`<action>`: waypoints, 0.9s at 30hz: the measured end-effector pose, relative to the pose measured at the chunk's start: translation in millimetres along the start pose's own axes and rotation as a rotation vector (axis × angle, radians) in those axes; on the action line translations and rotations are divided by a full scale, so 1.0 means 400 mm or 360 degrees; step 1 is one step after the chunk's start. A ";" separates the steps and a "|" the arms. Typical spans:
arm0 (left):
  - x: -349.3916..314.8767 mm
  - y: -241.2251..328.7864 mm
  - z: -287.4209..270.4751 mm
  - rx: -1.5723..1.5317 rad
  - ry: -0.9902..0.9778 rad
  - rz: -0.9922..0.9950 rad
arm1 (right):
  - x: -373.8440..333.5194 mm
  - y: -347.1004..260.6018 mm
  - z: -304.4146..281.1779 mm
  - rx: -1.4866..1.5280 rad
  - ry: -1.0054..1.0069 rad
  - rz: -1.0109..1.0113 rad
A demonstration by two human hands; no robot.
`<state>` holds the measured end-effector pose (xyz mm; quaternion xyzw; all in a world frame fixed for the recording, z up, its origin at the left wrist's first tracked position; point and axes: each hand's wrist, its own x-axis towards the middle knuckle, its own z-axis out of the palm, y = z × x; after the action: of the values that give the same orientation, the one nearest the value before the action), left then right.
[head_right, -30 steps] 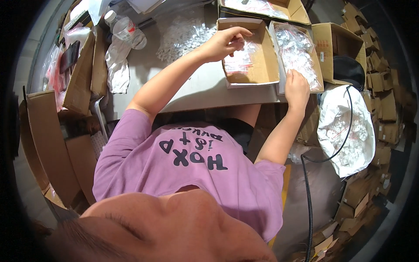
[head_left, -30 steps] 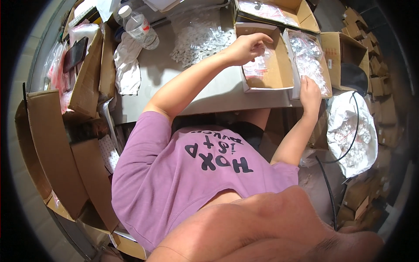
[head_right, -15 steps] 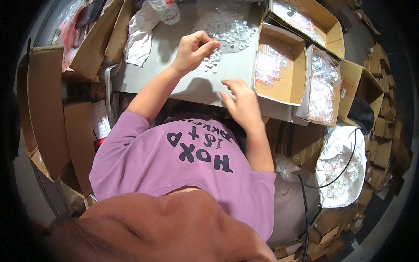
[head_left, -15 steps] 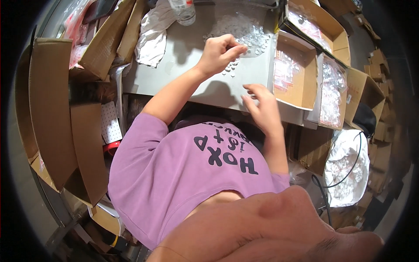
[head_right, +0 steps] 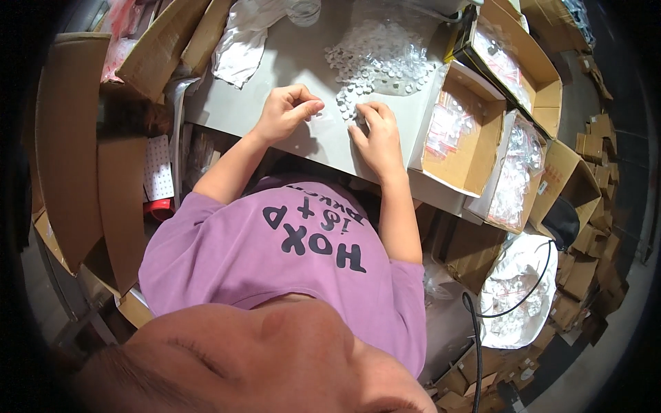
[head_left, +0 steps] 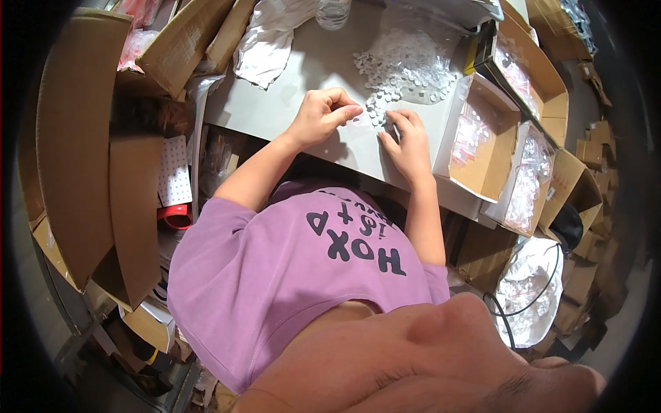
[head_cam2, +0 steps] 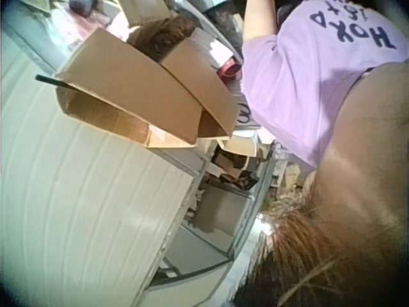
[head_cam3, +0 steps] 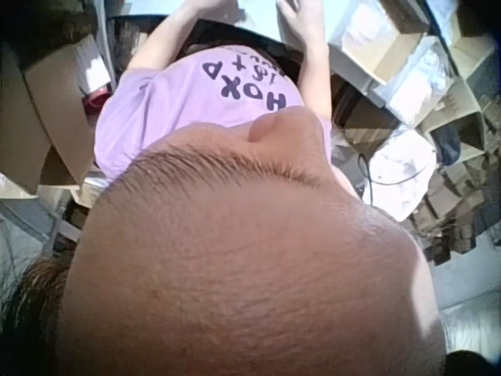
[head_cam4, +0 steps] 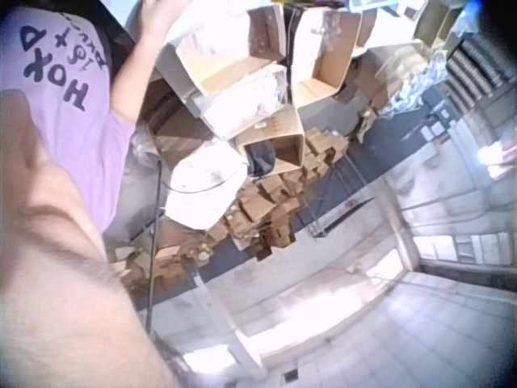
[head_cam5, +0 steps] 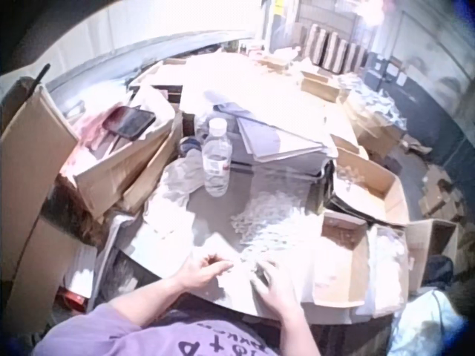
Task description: The person picks up small white plastic components from a pile on the table and places them into a clear plastic bag held in a cardboard box.
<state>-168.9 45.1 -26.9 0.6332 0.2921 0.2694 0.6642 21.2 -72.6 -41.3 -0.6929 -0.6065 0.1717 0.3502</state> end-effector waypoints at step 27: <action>-0.028 -0.049 0.045 0.0083 -0.0175 0.0170 | -0.028 -0.041 0.007 -0.0312 0.0220 0.0011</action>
<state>-163.7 23.8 -45.4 0.6787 0.2280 0.2616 0.6472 5.5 -82.4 -33.9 -0.7361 -0.5924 0.0647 0.3209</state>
